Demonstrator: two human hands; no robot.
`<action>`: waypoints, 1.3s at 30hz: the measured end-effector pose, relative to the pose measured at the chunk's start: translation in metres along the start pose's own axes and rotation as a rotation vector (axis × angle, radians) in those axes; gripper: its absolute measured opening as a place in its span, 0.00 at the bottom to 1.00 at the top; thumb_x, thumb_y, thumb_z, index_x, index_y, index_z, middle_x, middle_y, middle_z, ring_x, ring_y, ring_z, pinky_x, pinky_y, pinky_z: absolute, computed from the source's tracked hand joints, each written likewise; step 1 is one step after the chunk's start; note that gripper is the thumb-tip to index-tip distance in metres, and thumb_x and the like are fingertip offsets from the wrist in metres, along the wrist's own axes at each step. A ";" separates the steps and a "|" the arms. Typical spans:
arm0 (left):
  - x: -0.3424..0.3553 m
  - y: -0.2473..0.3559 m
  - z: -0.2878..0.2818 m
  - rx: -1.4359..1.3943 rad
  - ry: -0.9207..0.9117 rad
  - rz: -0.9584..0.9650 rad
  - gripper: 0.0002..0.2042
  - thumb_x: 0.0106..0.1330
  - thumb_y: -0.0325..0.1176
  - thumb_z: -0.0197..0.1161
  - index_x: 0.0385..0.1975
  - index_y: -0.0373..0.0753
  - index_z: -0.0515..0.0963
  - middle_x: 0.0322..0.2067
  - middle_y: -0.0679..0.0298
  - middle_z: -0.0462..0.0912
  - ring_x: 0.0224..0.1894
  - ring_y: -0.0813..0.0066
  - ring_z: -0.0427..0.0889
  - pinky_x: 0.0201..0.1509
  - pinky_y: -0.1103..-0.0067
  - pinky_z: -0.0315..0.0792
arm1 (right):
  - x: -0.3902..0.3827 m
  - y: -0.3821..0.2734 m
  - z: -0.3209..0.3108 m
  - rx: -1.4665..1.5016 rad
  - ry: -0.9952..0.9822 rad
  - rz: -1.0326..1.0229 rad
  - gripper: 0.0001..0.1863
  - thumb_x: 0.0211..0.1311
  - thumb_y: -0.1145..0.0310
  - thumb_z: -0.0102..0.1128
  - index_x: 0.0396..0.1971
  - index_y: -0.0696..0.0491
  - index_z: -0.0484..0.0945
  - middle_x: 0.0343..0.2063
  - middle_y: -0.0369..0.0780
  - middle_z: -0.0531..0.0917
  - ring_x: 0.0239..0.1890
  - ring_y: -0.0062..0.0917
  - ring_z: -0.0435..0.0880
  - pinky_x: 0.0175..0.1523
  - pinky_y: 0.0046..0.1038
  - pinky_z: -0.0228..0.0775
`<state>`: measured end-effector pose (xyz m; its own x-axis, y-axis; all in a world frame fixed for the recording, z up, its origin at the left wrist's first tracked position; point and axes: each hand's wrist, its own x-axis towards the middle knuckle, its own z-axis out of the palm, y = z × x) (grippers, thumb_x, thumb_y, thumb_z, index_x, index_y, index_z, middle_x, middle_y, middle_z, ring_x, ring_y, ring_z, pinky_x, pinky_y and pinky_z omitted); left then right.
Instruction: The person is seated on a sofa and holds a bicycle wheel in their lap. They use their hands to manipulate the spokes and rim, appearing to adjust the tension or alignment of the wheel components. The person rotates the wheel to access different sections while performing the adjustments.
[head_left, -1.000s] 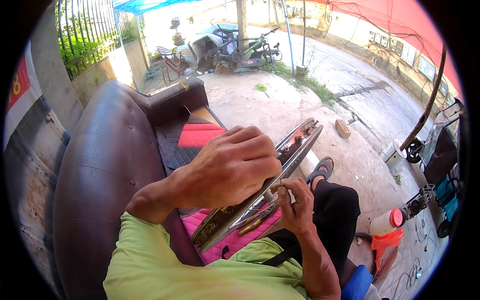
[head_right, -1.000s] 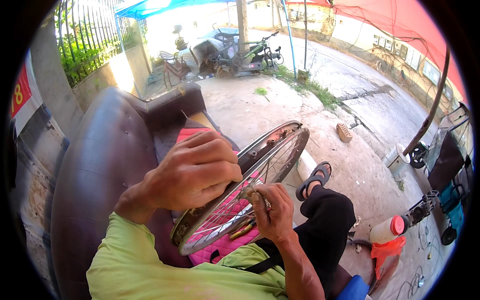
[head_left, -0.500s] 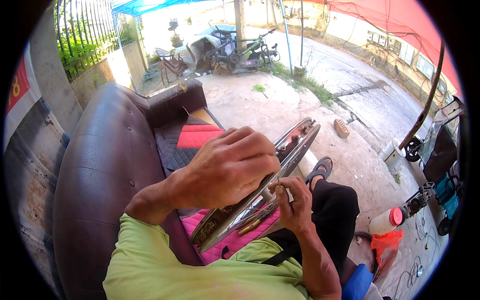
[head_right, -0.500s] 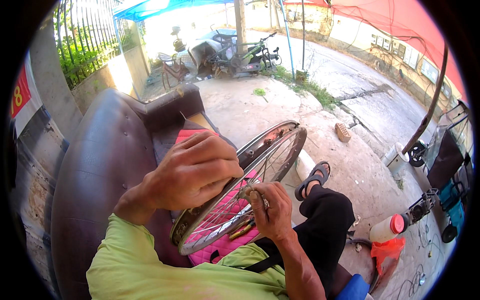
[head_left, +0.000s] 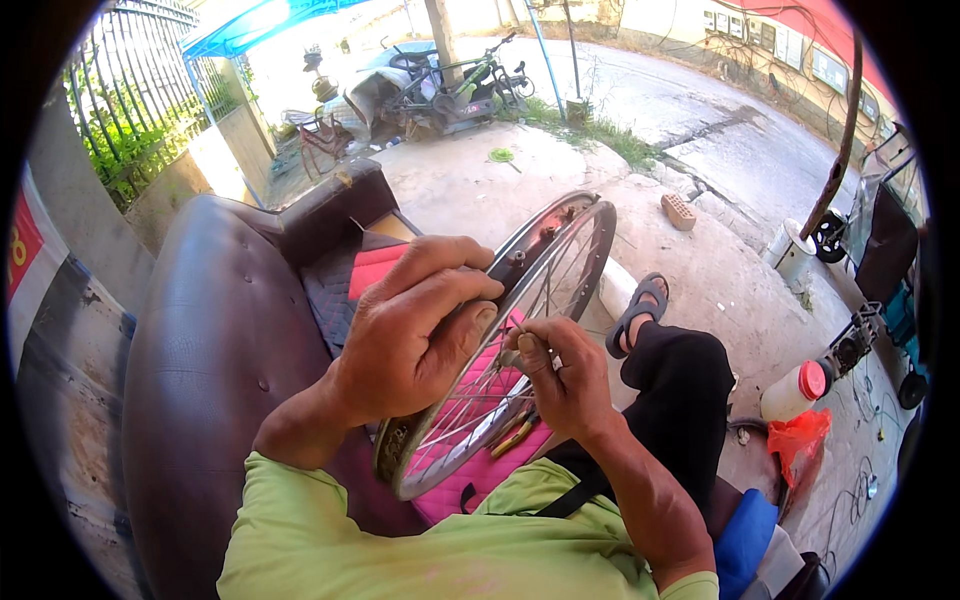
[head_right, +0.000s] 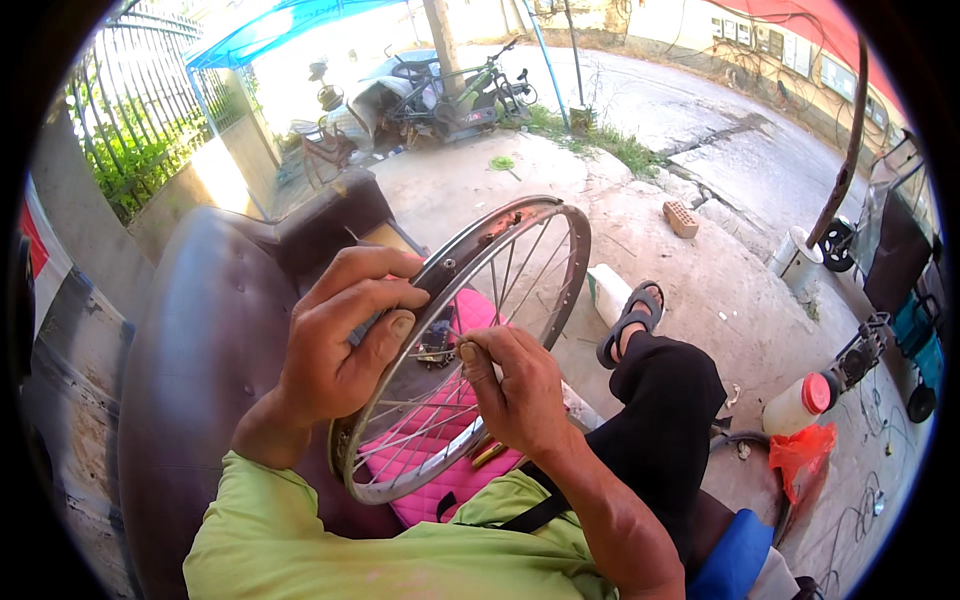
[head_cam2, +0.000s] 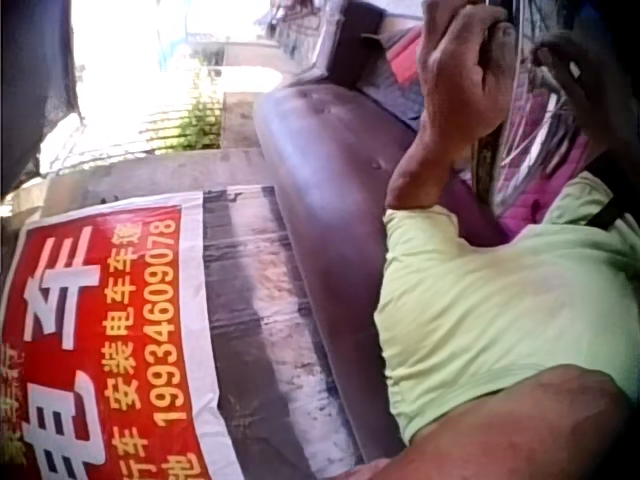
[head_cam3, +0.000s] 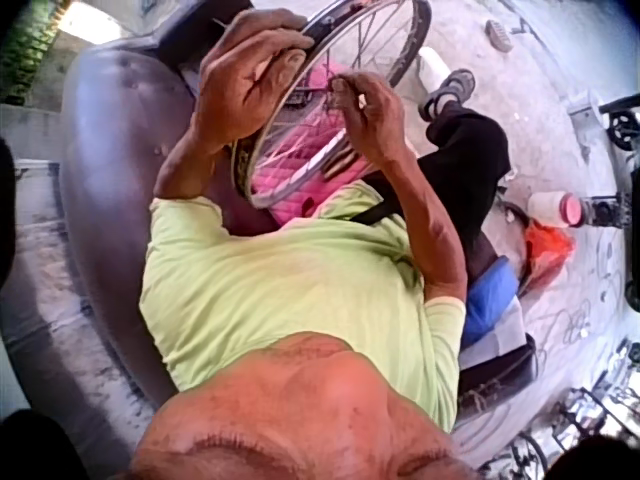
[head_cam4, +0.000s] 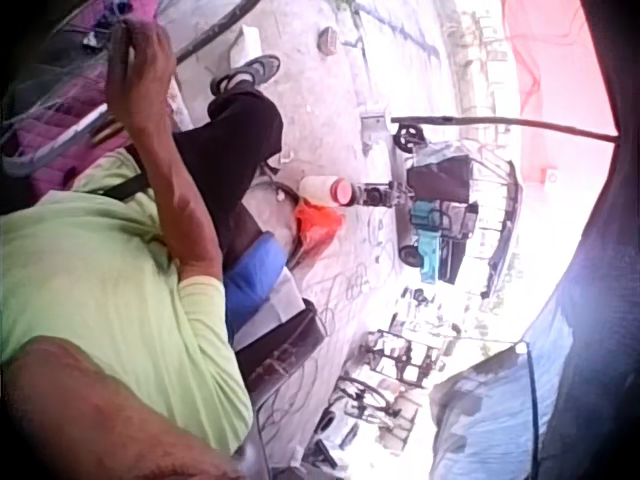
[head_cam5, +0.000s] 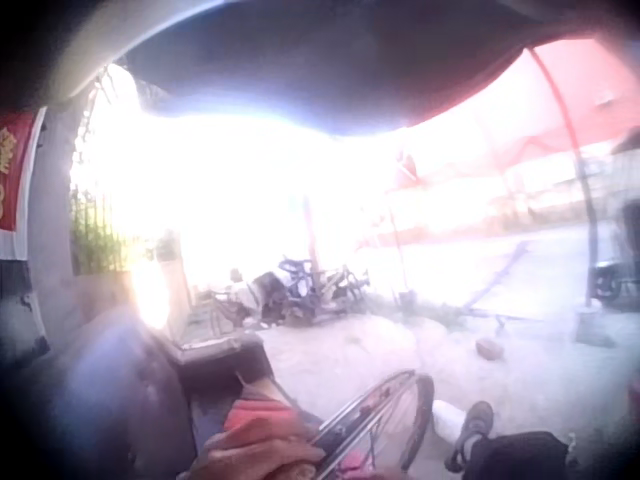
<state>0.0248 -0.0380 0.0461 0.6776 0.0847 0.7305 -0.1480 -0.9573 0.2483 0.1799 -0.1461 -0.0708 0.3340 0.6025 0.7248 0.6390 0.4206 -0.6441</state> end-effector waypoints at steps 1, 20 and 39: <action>0.003 -0.008 -0.001 0.064 0.001 0.081 0.07 0.64 0.23 0.63 0.40 0.31 0.80 0.44 0.52 0.80 0.43 0.57 0.82 0.46 0.74 0.76 | 0.002 0.002 0.000 0.006 -0.024 0.023 0.05 0.69 0.73 0.57 0.37 0.58 0.80 0.30 0.42 0.84 0.32 0.31 0.84 0.40 0.31 0.74; 0.009 -0.046 -0.014 0.068 0.063 -0.088 0.05 0.64 0.22 0.60 0.34 0.29 0.82 0.42 0.54 0.81 0.40 0.70 0.81 0.43 0.78 0.74 | 0.053 0.010 0.054 0.467 -0.043 0.209 0.11 0.74 0.68 0.53 0.38 0.60 0.79 0.25 0.35 0.80 0.29 0.15 0.76 0.35 0.21 0.69; 0.001 -0.068 -0.017 -0.331 0.074 -0.448 0.08 0.73 0.28 0.55 0.40 0.31 0.79 0.38 0.60 0.83 0.35 0.80 0.80 0.41 0.83 0.73 | 0.081 0.018 0.056 0.895 -0.126 0.421 0.10 0.67 0.68 0.58 0.41 0.59 0.80 0.28 0.37 0.83 0.27 0.14 0.76 0.32 0.20 0.67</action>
<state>0.0232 0.0320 0.0403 0.6759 0.4933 0.5476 -0.0839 -0.6866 0.7221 0.1794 -0.0517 -0.0372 0.3044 0.8659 0.3970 -0.2895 0.4811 -0.8275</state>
